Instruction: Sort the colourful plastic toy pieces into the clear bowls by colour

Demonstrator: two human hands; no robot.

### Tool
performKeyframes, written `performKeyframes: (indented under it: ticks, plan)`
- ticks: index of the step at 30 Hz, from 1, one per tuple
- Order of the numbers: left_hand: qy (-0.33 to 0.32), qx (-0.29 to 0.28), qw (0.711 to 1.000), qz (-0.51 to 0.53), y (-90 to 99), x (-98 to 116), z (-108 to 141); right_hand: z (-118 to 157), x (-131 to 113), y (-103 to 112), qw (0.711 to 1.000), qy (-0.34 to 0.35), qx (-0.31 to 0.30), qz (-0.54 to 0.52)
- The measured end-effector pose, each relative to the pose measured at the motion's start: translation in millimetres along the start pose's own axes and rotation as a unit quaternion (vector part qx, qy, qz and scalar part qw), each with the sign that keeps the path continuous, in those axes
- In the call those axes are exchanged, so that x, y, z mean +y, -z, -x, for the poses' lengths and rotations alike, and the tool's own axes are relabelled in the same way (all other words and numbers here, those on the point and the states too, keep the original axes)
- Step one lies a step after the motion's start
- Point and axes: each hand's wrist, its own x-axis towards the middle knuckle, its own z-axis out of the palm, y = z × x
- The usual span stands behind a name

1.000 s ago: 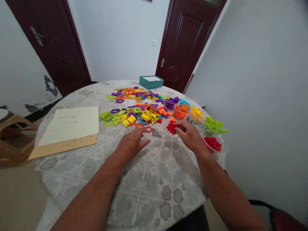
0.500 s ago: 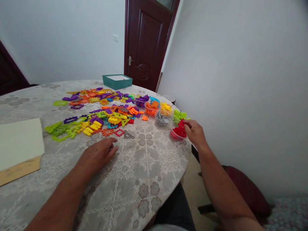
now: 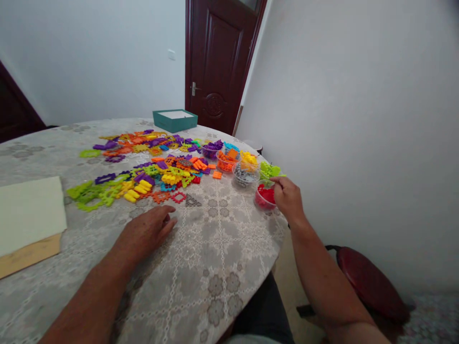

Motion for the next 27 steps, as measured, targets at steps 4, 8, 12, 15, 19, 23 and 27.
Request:
performKeyframes:
  ticks: [4, 8, 12, 15, 19, 23, 27]
  plan:
    - [0.002, 0.005, 1.0, 0.0, 3.3, 7, 3, 12, -42, -11, 0.992, 0.034, -0.098, -0.076]
    - [0.006, 0.003, 1.0, 0.0, 5.1, 11, 4, 21, -89, -44, 0.942, 0.141, -0.289, -0.097]
    - [0.012, 0.001, 1.0, 0.006, 5.6, 12, 5, 21, -124, -100, 0.905, 0.172, -0.389, -0.025]
    - [0.011, 0.002, 1.0, 0.009, 4.9, 11, 5, 19, -142, -139, 0.903, 0.15, -0.396, 0.066]
    - [0.013, 0.004, 1.0, 0.019, 3.5, 9, 5, 19, -147, -168, 0.904, 0.123, -0.396, 0.098]
    - [0.013, -0.005, 1.0, 0.022, 2.6, 7, 5, 26, -134, -176, 0.932, 0.094, -0.35, 0.013]
    - [0.006, -0.005, 1.0, 0.021, 0.4, 6, 5, 19, -119, -169, 0.963, 0.089, -0.242, -0.079]
